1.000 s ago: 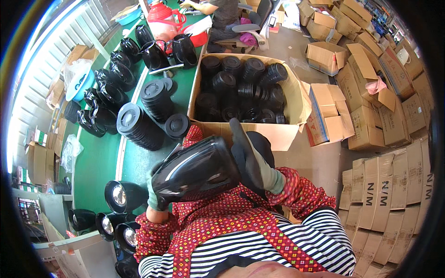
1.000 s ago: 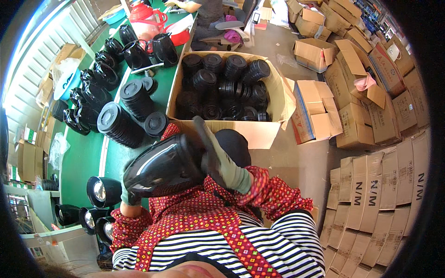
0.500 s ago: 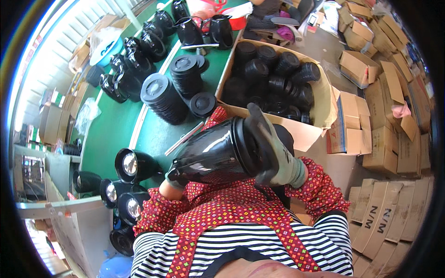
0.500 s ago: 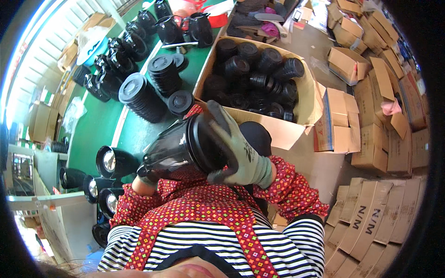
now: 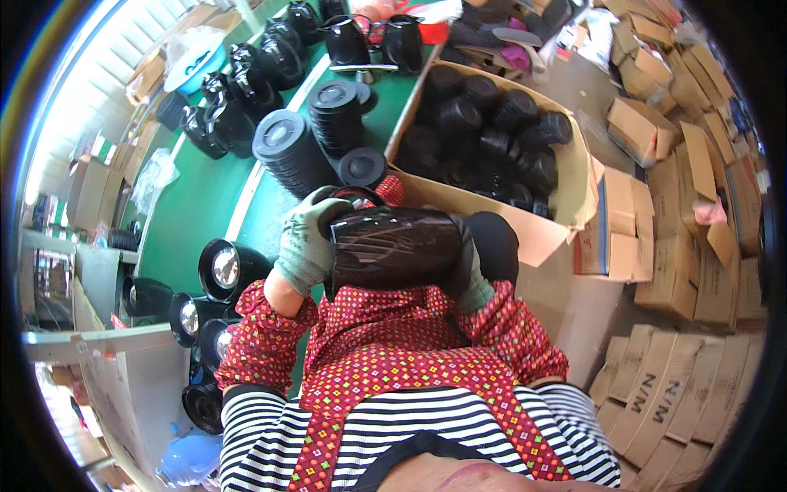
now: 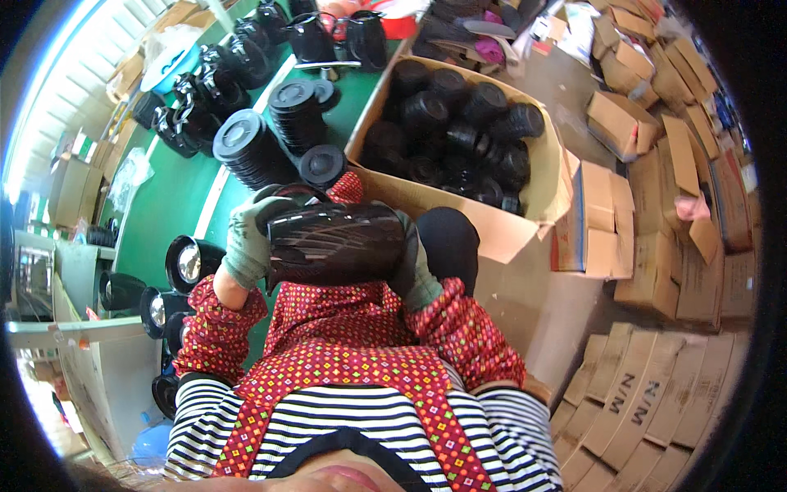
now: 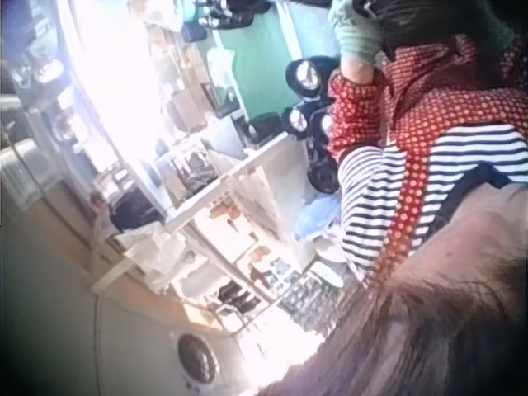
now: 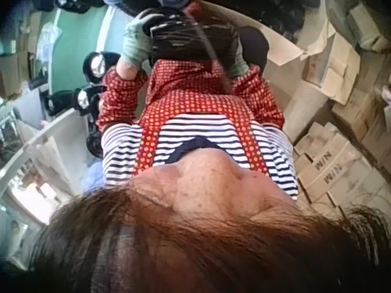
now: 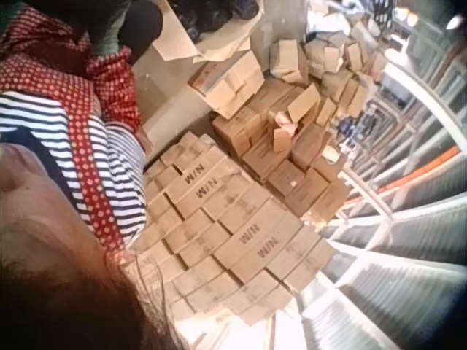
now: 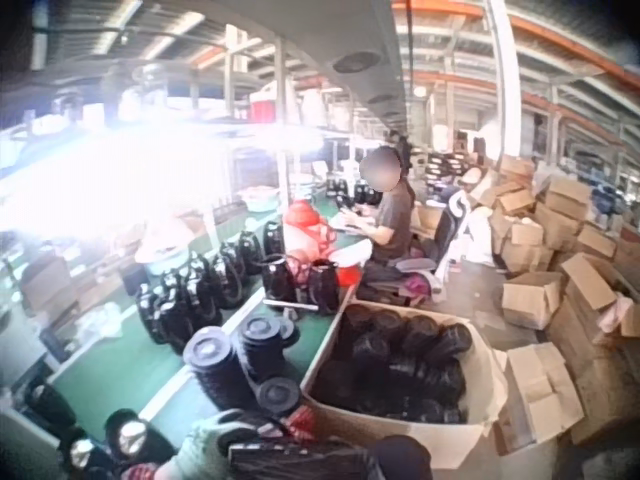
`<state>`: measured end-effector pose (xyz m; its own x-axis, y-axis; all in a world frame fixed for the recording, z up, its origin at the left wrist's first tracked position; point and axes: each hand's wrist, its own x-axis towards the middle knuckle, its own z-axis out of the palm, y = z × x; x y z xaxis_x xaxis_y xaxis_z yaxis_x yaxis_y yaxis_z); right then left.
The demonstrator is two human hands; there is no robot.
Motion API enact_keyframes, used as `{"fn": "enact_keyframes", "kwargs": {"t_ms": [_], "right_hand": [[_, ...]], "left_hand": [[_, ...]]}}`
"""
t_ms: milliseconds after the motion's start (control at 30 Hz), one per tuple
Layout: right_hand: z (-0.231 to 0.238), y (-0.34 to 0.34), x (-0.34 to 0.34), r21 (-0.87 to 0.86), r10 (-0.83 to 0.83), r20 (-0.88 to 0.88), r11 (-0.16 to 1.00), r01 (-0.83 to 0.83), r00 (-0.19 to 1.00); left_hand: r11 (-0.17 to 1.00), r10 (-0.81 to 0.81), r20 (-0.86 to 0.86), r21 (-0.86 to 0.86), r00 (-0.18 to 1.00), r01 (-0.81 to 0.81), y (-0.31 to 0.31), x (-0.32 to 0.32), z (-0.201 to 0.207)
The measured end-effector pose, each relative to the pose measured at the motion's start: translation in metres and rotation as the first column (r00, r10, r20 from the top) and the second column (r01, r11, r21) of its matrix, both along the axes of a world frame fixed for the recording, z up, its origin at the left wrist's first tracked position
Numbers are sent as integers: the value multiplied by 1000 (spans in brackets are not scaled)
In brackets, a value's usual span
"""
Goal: The person assembles black kettles by inserting a metal component into the base and screwing on a black lid. They handle each kettle one at a time, placing completed units on the green workbench.
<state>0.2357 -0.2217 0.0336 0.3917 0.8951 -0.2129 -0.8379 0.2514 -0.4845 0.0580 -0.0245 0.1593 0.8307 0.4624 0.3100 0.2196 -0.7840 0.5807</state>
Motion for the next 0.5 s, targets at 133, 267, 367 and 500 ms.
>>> {"fn": "enact_keyframes", "kwargs": {"t_ms": [133, 267, 367, 500], "right_hand": [[12, -4, 2, 104, 16, 133, 994, -30, 991], [91, -3, -8, 52, -29, 357, 999, 11, 934], [94, -11, 21, 194, -163, 914, 980, -47, 372], [133, -4, 39, 220, -269, 950, 937, -273, -159]], "left_hand": [[971, 67, 54, -233, 996, -52, 15, -13, -16], [402, 136, 258, -897, 957, 184, 28, -50, -82], [171, -62, 293, -938, 954, 300, 17, -60, -128], [53, -187, 329, -938, 926, 343, -14, -26, -135]]}}
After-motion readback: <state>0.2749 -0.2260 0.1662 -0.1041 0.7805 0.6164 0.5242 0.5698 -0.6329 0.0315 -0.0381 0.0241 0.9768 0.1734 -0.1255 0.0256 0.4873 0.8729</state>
